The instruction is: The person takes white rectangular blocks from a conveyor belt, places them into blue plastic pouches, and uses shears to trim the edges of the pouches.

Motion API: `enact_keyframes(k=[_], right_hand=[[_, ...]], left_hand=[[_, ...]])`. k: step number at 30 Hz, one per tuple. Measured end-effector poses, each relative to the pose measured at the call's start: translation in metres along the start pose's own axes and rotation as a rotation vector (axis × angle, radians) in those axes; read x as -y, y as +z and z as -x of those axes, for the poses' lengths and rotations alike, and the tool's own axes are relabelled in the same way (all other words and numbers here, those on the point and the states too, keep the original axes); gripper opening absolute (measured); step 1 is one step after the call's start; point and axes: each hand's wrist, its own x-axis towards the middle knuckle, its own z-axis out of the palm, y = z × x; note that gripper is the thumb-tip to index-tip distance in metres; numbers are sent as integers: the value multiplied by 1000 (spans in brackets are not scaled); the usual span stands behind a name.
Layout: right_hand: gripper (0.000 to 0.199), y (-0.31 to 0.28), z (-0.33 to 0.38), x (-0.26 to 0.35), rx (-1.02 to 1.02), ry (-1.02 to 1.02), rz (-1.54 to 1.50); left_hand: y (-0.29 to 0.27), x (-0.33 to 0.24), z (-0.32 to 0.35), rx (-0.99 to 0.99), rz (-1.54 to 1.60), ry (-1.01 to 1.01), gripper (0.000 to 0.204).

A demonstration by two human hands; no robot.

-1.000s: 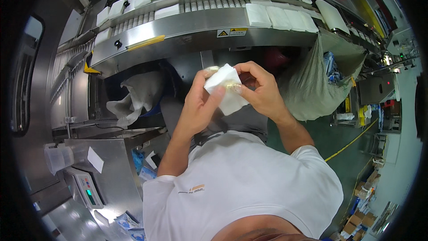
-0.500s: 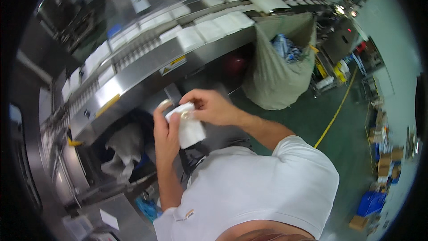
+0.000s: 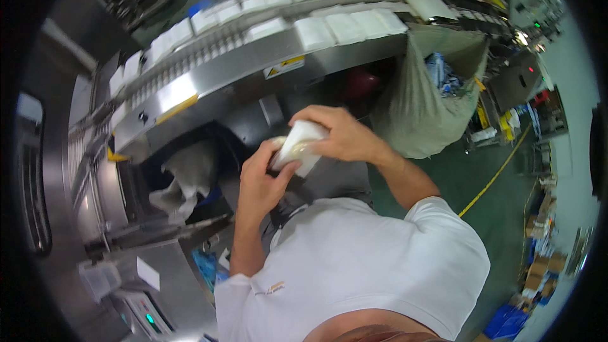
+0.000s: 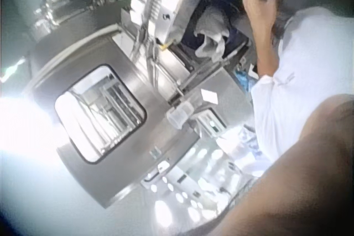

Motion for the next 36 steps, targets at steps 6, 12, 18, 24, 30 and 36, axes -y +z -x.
enact_keyframes(k=[6,12,18,24,30,36], right_hand=[[29,7,-1,-3,-100,-87,-97],[32,21,7,-3,-226,-164,-177],[32,30,10,-3,-348,-34,-201],[26,24,9,9,-398,-63,-18],[23,16,11,21,-364,-92,151],[31,9,17,17,-355,-4,81]], left_hand=[[-8,-3,4,-78,372,-36,48],[19,8,13,-221,761,26,44],[11,3,7,-222,470,112,41],[10,-8,0,-267,529,68,34],[-27,-5,-12,-388,-269,418,25],[-44,3,-6,-560,-134,405,22]])
